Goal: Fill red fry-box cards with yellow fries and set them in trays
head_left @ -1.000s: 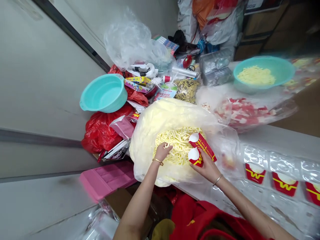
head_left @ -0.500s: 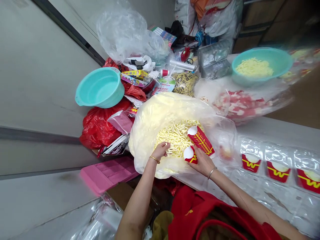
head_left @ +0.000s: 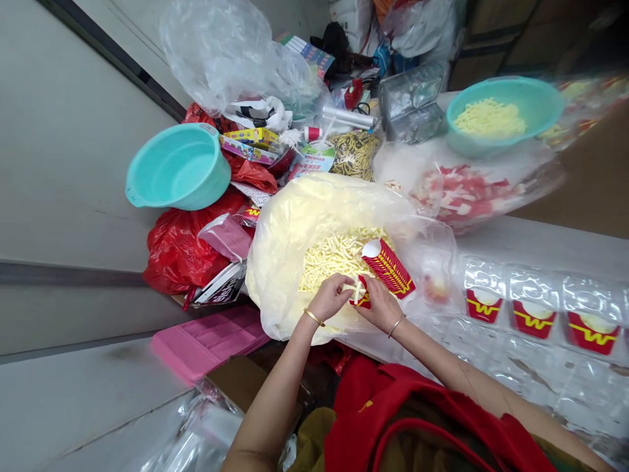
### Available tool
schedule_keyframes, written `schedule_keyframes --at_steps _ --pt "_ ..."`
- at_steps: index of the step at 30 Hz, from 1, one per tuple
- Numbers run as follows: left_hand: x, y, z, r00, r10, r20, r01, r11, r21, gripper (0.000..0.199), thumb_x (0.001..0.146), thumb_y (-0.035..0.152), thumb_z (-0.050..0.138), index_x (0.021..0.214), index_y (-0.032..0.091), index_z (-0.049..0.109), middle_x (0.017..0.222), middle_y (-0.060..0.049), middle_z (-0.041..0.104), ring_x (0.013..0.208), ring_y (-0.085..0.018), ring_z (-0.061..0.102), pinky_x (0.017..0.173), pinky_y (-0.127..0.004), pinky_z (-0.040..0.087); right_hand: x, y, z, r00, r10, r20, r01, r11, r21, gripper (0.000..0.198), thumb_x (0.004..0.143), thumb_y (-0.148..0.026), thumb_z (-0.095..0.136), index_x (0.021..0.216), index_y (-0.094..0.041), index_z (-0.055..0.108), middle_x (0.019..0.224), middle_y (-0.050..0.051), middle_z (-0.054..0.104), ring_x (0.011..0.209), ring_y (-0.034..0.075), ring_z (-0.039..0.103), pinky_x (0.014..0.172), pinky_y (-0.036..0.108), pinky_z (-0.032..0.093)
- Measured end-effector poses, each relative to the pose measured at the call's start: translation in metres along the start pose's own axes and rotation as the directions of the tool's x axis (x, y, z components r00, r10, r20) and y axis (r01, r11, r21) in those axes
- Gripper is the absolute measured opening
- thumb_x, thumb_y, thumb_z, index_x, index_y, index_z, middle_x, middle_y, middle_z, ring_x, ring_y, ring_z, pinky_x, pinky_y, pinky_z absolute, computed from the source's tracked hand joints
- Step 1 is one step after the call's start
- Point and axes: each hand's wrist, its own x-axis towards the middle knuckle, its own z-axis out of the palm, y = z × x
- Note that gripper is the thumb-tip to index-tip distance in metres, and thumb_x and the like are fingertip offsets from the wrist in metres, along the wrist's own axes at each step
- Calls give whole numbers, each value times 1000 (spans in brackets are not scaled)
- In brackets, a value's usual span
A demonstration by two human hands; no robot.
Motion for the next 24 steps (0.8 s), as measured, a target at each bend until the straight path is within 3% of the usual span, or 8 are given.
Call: schedule_keyframes --at_steps 4,8,14,24 --pt "-1 -4 4 988 -147 -38 133 957 -258 24 77 33 62 92 14 65 71 -1 58 56 -9 45 55 -22 38 -3 6 -1 999 -46 -23 46 999 27 70 75 -27 65 134 -15 29 126 18 49 117 32 48 96 50 44" --pt "-1 -1 3 978 -200 -53 153 870 -468 33 72 41 68 91 14 65 67 0 58 54 -7 45 52 -20 37 -6 9 -2 996 -77 -43 80 993 84 70 77 -31 65 135 -17 27 125 18 49 117 31 48 96 51 44" --pt "-4 12 -10 958 -267 -109 164 816 -554 36 68 43 72 91 15 66 69 0 61 53 -6 45 48 -19 32 -13 12 2 993 -75 -88 85 991 108 72 80 -35 62 138 -18 22 126 18 49 118 31 48 96 52 44" --pt "-10 21 -7 942 -335 -33 217 679 -702 35 69 41 72 93 17 65 75 0 62 51 -4 43 46 -17 29 -17 12 0 995 -76 -66 83 991 108 70 80 -35 61 138 -17 24 127 18 49 118 31 49 96 52 44"
